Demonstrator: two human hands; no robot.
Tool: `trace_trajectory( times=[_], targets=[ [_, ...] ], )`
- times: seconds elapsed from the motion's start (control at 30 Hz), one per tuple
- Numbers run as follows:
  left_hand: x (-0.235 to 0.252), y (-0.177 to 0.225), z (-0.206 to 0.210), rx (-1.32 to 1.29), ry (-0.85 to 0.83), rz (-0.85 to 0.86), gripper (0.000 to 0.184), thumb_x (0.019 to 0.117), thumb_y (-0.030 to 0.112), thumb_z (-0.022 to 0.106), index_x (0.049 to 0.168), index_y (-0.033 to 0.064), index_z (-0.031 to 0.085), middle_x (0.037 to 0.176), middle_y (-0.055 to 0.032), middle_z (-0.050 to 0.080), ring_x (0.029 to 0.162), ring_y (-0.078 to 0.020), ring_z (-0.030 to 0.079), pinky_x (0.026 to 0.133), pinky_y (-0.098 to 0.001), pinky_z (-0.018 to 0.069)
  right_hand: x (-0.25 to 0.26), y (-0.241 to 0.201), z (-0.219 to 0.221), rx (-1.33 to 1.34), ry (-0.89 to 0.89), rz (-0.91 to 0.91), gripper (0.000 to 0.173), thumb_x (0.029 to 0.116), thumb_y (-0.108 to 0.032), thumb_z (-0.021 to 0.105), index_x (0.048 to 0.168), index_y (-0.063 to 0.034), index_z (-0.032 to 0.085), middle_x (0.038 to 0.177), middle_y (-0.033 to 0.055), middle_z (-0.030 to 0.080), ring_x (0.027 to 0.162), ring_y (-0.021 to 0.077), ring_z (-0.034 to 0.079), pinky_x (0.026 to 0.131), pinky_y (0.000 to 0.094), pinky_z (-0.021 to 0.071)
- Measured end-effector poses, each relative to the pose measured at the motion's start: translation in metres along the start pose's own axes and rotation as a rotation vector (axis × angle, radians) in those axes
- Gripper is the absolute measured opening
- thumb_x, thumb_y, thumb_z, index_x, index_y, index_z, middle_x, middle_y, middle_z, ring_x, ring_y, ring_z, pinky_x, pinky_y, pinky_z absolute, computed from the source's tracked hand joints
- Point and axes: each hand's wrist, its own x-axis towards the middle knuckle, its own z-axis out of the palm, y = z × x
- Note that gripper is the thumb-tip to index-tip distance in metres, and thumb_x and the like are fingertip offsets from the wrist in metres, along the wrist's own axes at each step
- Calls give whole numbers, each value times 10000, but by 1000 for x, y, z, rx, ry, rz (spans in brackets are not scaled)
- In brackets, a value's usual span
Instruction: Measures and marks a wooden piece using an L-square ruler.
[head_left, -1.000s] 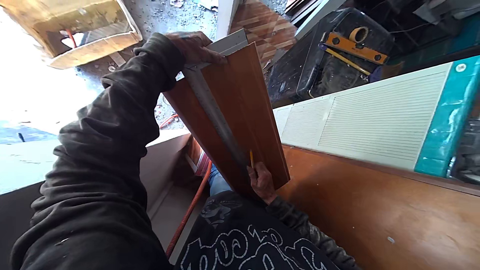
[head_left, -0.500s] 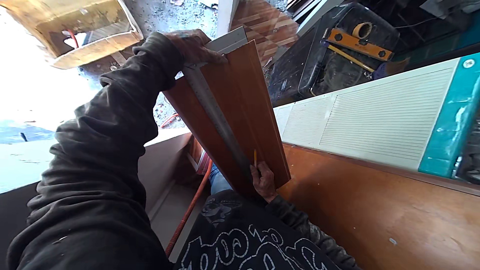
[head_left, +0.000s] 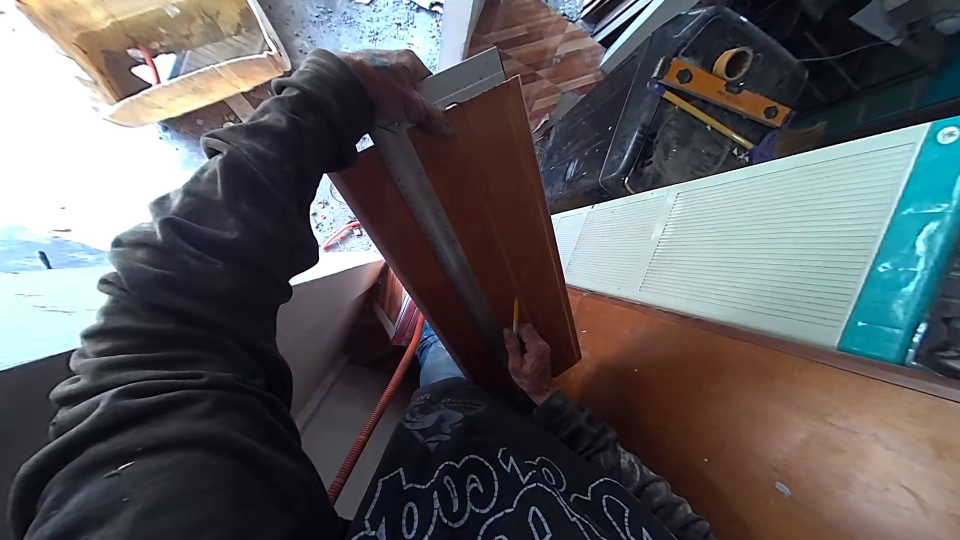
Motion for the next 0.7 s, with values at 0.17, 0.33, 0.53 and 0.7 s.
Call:
trace_trajectory(
  times=[0.17, 0.33, 0.53, 0.7],
  targets=[
    [-3, 2, 0, 21, 2, -17, 344, 919, 396, 740, 1078, 101, 664, 869, -77, 681, 768, -177, 660, 748, -427, 542, -1, 0, -1, 4, -1, -3, 261, 1003, -199, 617, 891, 24, 696, 805, 95, 654, 698, 85, 612, 664, 191, 521],
    [-7, 7, 0, 35, 2, -40, 361, 930, 400, 725, 1116, 97, 660, 917, -88, 688, 817, -194, 669, 787, -448, 540, -1, 1, -1, 2, -5, -4, 263, 1003, -200, 616, 881, 21, 691, 789, 89, 645, 678, 79, 600, 641, 187, 510],
    [-9, 7, 0, 64, 15, -26, 358, 939, 403, 715, 1110, 93, 663, 913, -96, 679, 818, -205, 655, 785, -466, 523, 0, 0, -1, -4, -8, 6, 272, 1003, -208, 615, 875, 19, 695, 777, 83, 643, 673, 74, 599, 633, 188, 507],
    [-12, 8, -1, 35, 12, -23, 315, 942, 348, 721, 1117, 95, 654, 913, -78, 665, 805, -178, 639, 775, -426, 525, 1, 0, -1, 7, -3, 17, 274, 1002, -211, 621, 871, 20, 689, 754, 74, 632, 646, 71, 585, 610, 194, 503]
  ],
)
